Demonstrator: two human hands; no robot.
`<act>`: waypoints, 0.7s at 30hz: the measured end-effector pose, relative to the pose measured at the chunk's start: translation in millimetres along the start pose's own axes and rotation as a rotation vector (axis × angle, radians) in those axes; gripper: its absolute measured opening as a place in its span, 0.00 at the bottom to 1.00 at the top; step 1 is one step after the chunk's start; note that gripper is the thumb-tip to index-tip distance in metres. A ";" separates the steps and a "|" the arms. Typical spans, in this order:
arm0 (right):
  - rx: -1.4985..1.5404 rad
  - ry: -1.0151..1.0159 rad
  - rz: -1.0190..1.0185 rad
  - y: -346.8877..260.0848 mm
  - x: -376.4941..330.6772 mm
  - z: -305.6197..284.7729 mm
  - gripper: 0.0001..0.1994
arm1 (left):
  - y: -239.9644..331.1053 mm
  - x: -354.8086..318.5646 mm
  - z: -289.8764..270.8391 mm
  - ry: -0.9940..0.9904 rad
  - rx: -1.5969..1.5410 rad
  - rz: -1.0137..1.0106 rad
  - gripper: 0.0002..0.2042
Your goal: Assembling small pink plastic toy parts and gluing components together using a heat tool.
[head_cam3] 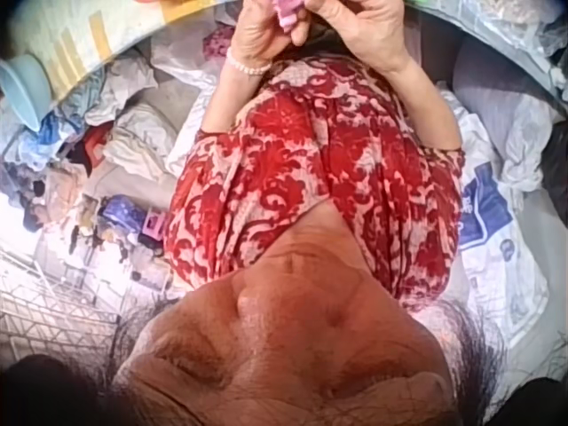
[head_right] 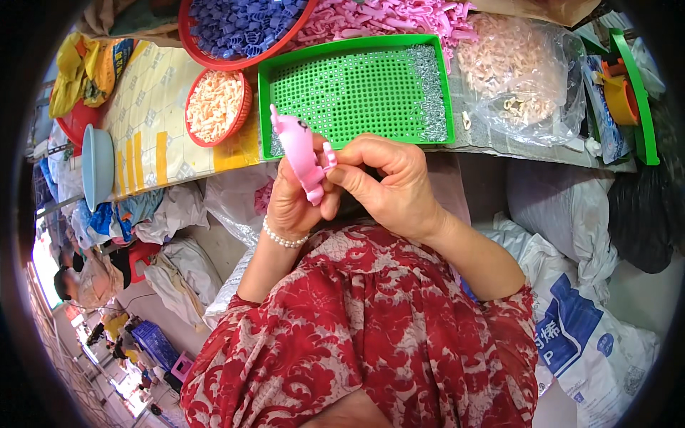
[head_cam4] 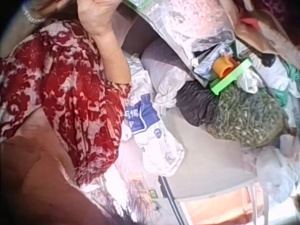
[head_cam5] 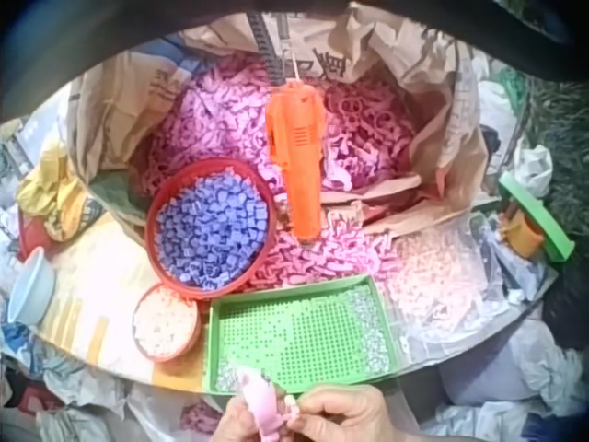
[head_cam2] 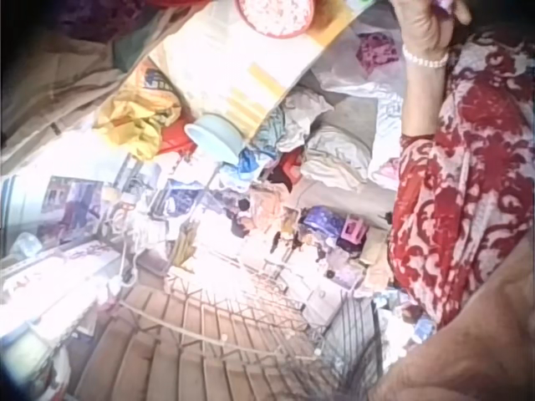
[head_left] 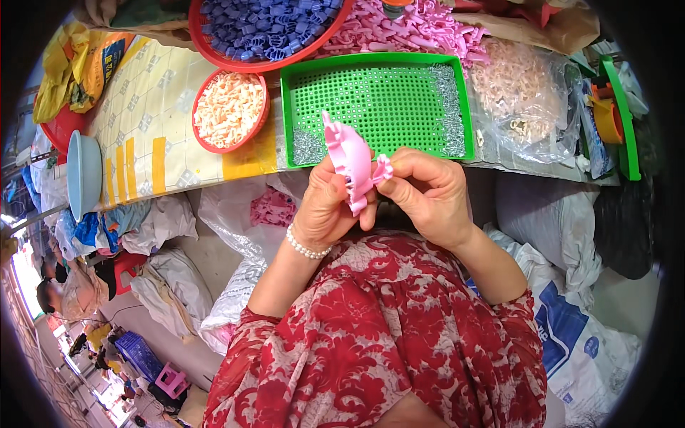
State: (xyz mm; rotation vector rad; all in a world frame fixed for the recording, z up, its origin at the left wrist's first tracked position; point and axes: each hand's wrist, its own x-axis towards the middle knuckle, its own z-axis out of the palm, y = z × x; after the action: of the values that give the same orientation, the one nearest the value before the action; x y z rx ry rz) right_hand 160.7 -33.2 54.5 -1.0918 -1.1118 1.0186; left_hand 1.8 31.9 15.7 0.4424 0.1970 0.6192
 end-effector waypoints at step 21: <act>-0.397 0.136 -0.100 4.5 6.5 -7.0 0.06 | -15.9 0.3 34.5 0.348 0.507 0.221 0.18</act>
State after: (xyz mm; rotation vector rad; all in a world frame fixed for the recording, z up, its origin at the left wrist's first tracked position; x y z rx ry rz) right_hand 168.3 -27.1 50.5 -1.3828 -1.2746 0.6479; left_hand 20.9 8.8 39.1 0.8515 0.6509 0.8643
